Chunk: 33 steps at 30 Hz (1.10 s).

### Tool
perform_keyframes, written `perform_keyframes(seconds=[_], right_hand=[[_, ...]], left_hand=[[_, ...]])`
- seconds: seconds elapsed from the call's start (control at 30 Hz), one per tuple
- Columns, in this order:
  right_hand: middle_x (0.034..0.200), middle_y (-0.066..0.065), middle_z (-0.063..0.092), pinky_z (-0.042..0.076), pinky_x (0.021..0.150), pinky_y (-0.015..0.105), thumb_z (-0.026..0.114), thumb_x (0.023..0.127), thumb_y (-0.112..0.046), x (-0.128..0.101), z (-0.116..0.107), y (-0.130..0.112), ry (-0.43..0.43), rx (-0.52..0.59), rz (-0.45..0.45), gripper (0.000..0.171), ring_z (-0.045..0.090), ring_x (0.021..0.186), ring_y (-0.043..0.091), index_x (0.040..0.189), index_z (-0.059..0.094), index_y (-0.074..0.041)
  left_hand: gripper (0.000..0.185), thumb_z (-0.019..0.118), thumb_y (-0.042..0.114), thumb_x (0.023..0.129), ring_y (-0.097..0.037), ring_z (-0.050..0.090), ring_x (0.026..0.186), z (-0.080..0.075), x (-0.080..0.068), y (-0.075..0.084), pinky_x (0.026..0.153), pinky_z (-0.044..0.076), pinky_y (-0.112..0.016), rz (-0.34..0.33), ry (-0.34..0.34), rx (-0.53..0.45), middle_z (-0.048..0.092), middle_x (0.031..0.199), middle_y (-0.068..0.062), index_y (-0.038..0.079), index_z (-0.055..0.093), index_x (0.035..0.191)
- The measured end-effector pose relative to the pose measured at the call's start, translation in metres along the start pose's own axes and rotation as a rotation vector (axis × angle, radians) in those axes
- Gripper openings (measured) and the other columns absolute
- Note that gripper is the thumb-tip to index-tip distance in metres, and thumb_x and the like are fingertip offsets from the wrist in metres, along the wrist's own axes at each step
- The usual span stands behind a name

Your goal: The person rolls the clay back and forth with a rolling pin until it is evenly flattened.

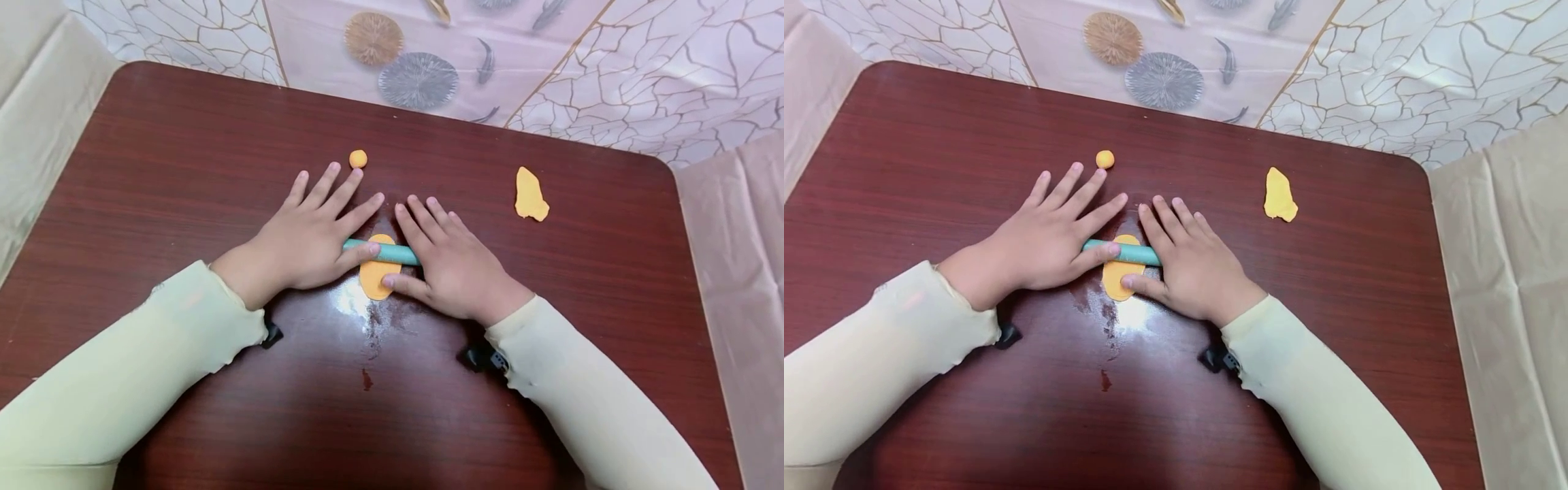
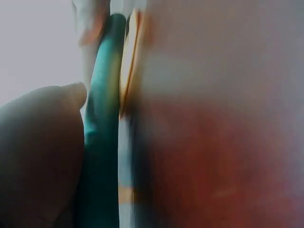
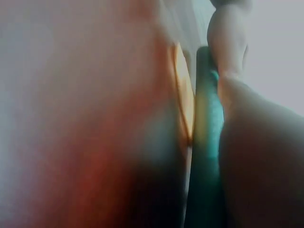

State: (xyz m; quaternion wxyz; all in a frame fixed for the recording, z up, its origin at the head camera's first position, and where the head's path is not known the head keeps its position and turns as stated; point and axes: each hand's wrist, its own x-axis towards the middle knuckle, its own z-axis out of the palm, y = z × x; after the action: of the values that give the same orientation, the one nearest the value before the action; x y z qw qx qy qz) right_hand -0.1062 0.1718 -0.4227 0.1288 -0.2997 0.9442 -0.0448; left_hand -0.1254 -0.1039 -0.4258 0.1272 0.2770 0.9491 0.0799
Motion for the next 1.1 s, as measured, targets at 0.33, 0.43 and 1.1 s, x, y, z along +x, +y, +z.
perform_keyframes(seconds=[0.33, 0.43, 1.1], right_hand=[[0.191, 0.009, 0.01, 0.021, 0.141, 0.062, 0.048, 0.099, -0.092, -0.04, 0.015, -0.026, 0.065, -0.074, -0.037, 0.118, 0.014, 0.177, 0.039, 0.182, 0.01, -0.017], [0.191, 0.01, 0.01, 0.022, 0.14, 0.063, 0.05, 0.098, -0.093, -0.049, 0.018, -0.033, 0.079, -0.086, -0.047, 0.12, 0.014, 0.177, 0.039, 0.182, 0.011, -0.017], [0.19, 0.01, 0.011, 0.023, 0.139, 0.065, 0.055, 0.096, -0.093, -0.061, 0.023, -0.041, 0.112, -0.101, -0.058, 0.123, 0.015, 0.177, 0.04, 0.182, 0.013, -0.015]], left_hand=[[0.098, 0.035, 0.089, 0.105, -0.04, -0.002, 0.178, 0.014, -0.04, 0.021, 0.139, 0.004, -0.072, 0.072, 0.031, 0.026, 0.005, 0.191, -0.008, 0.032, 0.016, 0.182], [0.1, 0.036, 0.089, 0.105, -0.04, 0.0, 0.178, 0.019, -0.05, 0.025, 0.139, 0.005, -0.073, 0.078, 0.027, 0.025, 0.007, 0.191, -0.008, 0.03, 0.014, 0.182], [0.102, 0.045, 0.087, 0.104, -0.041, 0.01, 0.177, 0.028, -0.065, 0.033, 0.138, 0.011, -0.074, 0.08, 0.083, 0.026, 0.016, 0.19, -0.01, 0.026, 0.02, 0.182]])
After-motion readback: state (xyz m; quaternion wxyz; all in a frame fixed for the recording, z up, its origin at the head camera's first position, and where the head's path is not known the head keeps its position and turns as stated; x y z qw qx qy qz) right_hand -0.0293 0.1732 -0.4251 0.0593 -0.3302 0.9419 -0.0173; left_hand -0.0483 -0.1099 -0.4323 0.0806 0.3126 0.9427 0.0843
